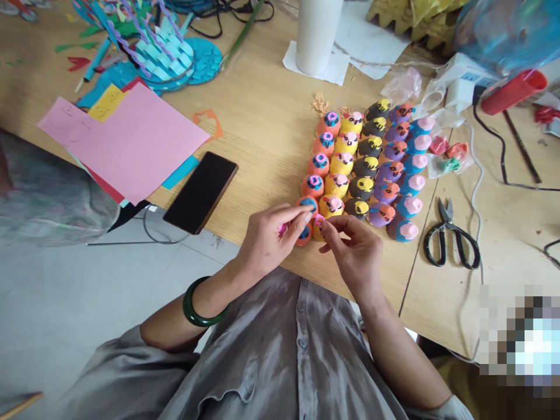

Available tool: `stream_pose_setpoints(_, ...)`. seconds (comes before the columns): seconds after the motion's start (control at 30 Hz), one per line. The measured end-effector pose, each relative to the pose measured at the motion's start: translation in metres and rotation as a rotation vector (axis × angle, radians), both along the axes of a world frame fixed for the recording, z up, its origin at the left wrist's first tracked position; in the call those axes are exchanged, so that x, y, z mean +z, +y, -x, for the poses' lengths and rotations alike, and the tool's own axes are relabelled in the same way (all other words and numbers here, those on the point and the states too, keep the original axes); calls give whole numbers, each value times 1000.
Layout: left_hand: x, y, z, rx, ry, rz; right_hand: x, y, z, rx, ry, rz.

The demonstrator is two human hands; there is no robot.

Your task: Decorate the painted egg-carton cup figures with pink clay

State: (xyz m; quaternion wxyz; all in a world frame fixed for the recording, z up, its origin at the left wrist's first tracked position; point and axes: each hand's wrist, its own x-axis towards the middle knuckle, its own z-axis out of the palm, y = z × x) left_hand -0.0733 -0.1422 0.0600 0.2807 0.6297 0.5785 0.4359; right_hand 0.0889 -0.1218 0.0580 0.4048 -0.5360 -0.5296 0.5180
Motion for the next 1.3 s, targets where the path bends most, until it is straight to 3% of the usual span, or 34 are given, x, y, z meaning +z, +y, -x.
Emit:
stream_pose_setpoints(0.23,-6,1,-4,8,11,-127,0,-3,-2,14,-157,-127)
stream_pose_setpoints(0.5,-1,3,-2,-30,6,-38,4,-6,-4,92,-162,-152)
stream_pose_setpoints(0.93,-1,1,-1,-18,-45,11,2,-3,-1,42,-172,-118)
stream_pose_setpoints(1.3,1,3,-1,-22,-48,45,5,-2,-3,98,-184,-120)
